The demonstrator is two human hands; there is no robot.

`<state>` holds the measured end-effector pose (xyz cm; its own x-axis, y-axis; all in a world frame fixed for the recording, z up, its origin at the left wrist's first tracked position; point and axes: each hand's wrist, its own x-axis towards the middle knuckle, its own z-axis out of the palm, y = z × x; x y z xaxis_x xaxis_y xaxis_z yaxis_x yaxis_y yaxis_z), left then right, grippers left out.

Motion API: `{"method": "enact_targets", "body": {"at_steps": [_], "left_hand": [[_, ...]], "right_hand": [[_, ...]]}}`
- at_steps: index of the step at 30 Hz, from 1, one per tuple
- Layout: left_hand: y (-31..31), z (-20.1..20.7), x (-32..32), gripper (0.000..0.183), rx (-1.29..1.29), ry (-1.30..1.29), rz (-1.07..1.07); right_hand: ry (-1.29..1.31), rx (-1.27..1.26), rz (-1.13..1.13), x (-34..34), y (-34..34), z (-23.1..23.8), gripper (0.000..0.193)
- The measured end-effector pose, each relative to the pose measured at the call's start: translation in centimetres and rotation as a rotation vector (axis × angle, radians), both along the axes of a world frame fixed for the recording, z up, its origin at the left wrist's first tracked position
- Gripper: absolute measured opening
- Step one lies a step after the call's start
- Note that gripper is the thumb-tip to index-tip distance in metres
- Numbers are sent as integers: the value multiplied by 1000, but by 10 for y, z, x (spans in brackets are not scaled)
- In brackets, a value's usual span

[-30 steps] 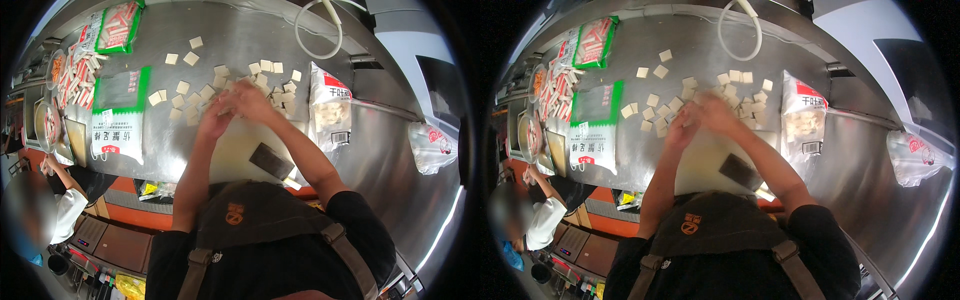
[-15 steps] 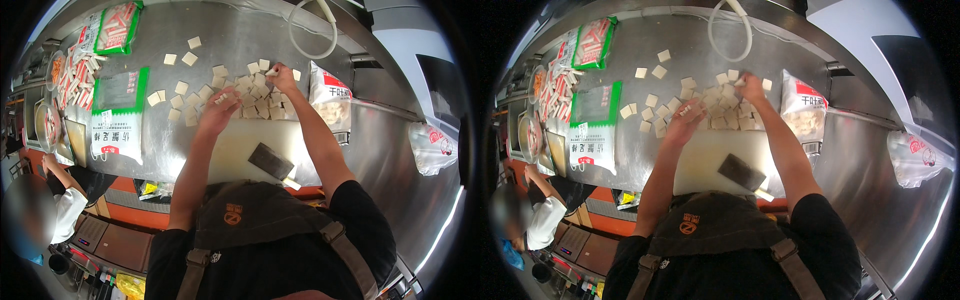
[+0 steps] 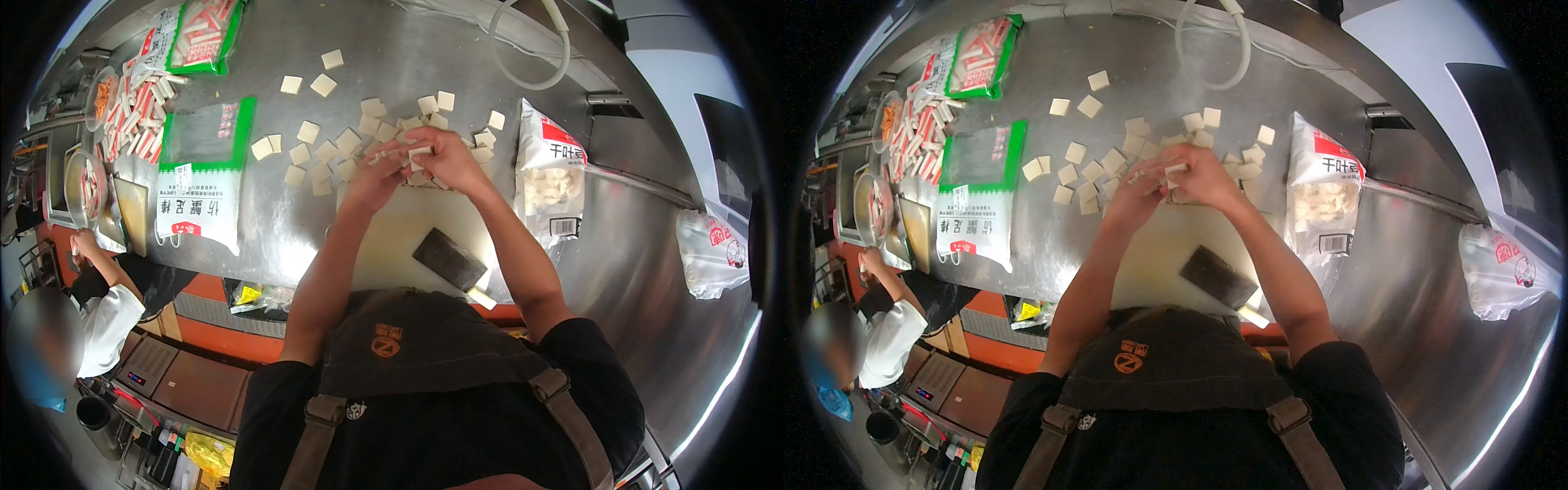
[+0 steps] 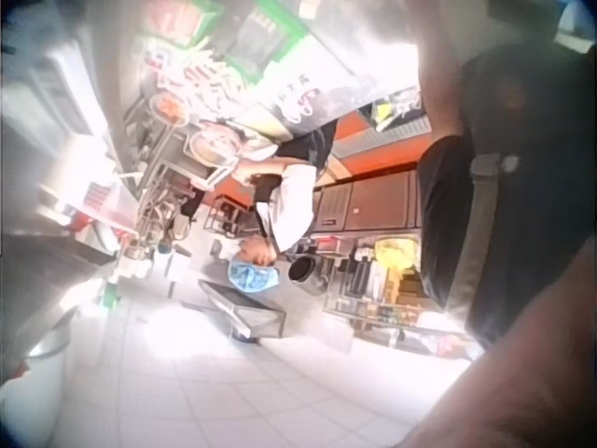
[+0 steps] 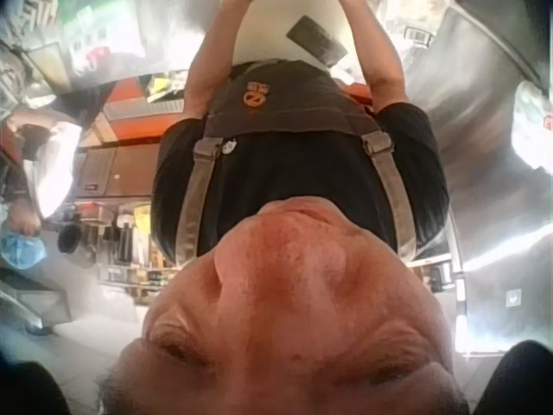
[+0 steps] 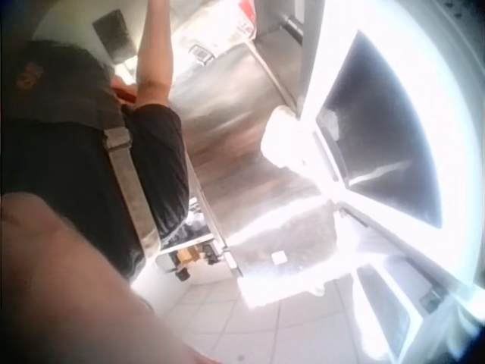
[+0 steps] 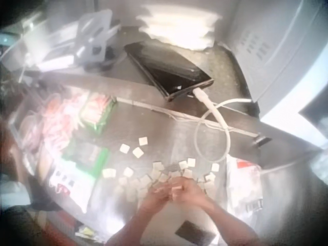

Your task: The person repeatedly cuts blocks of tofu into small cubes using a cleaver on a cutting board. They gather the cut pieces and transfer them into a plastic bag. Another person is visible in the background handling packaged food items.

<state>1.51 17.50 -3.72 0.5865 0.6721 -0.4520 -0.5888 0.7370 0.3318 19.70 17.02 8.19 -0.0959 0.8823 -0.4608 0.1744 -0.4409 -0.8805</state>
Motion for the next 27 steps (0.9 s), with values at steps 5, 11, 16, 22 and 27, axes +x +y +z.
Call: {"method": "enact_targets", "body": {"at_steps": [5,11,16,22,27], "left_hand": [[6,14,-10,43,3,-78,-8],[-4,33,-6,43,165,379,9],[-32,46,-14,45,184,401,-39],[-82,42,-25,56,658,854,-122],[-135,47,-26,68,976,1086,-179]], "right_hand": [[-420,258,-149,9,10,-25,30],[-512,194,161,-38,-15,-12,41],[-540,192,145,-48,-43,-10,39],[-267,156,54,-33,-96,-39,36],[71,-57,61,-27,-148,-51,72]]}}
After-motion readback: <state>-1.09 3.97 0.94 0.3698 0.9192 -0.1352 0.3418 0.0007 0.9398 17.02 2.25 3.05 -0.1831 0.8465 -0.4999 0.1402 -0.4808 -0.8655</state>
